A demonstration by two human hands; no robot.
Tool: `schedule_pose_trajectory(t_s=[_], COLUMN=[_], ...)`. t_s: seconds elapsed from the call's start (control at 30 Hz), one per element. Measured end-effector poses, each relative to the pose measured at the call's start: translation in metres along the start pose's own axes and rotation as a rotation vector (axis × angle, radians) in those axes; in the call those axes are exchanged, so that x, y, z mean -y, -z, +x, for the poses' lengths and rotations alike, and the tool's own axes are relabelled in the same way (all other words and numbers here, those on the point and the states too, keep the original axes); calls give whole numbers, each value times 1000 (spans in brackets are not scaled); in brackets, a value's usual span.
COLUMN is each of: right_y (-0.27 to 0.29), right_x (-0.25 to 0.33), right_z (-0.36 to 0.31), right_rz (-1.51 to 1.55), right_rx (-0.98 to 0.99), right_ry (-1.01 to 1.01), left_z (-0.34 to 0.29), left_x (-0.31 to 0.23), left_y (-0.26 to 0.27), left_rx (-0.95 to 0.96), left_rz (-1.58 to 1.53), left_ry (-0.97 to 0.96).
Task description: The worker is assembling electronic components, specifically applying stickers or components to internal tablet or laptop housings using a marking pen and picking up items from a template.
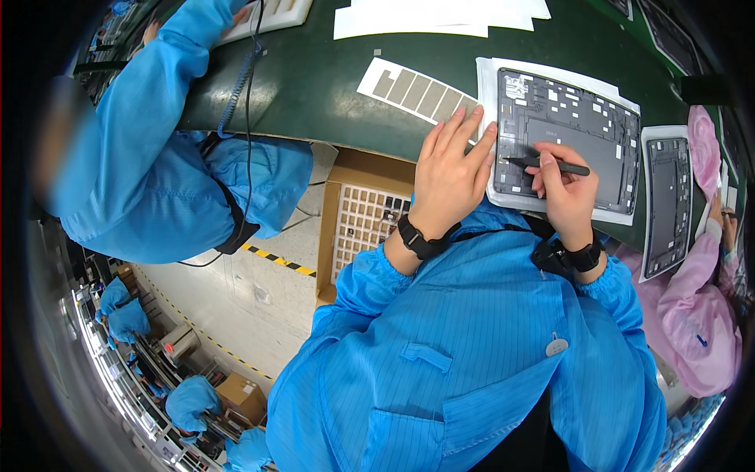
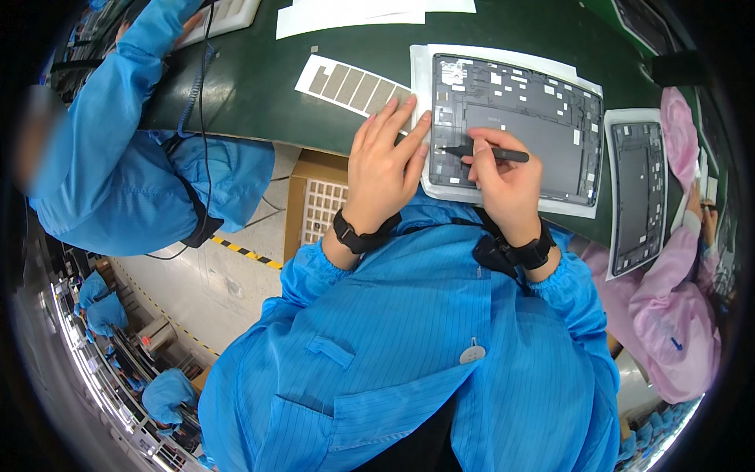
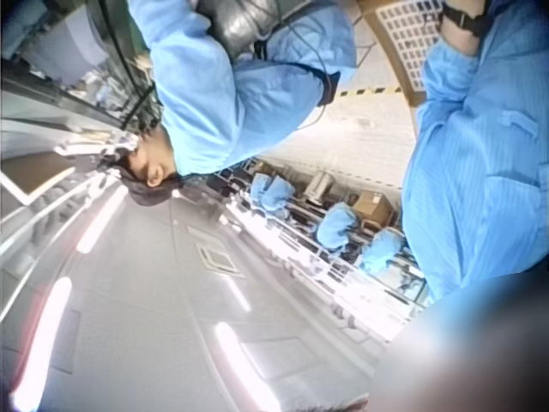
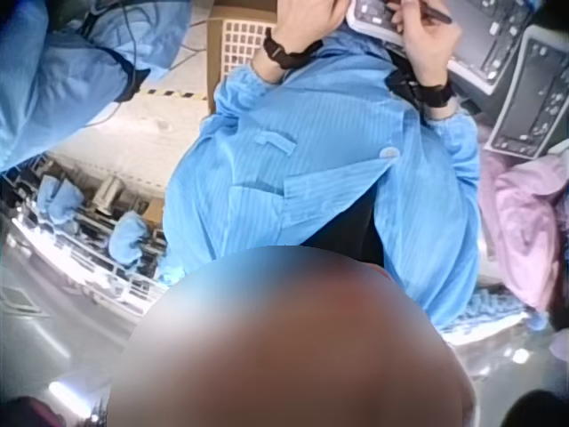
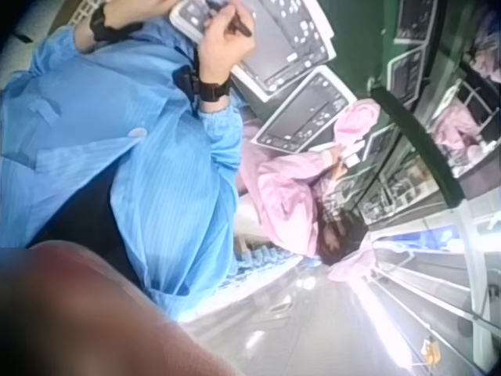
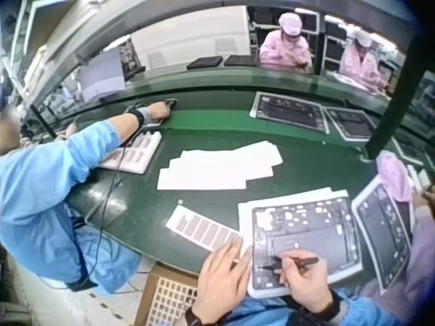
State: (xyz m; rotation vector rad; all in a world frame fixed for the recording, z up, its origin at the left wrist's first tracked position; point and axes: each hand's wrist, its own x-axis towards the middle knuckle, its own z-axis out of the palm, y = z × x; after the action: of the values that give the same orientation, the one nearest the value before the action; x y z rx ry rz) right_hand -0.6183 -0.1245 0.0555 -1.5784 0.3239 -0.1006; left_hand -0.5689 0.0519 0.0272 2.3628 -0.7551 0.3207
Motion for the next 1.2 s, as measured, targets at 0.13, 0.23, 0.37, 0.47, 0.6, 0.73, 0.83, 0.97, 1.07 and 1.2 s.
schedule_pose_trajectory(t_s=[0.13,0.23,0.37,0.47,0.6,0.73,0.83,0.97,1.07,1.2], right_y=[2,7,12,13,18,20,23,22,20,19], right_x=[-1,-1,-2,0,-1,-1,-5,-4,-5,-2], right_z=[2,6,9,10,16,18,20,19,19,16], right_rz=[-10,-7,-11,-23,-13,1,19,8,6,-24], right_rx=[23,77,131,153,187,200,235,223,223,197], right_ry=[4,-14,-21,9,7,-33,-38,-35,-27,-34], left_z=[-1,-2,-2,-1,2,2,1,3,1,2], left_x=[-1,-1,-1,-6,-19,-23,-25,-32,-34,-38], left_y=[0,-1,-1,0,-4,-7,-6,-7,-10,-13], left_rx=[-5,-5,-7,-24,-26,-30,-27,-22,-20,-31], left_rz=[-4,-5,-13,-53,-43,-44,-33,-14,14,22], left_ry=[11,10,6,50,146,195,209,247,271,285])
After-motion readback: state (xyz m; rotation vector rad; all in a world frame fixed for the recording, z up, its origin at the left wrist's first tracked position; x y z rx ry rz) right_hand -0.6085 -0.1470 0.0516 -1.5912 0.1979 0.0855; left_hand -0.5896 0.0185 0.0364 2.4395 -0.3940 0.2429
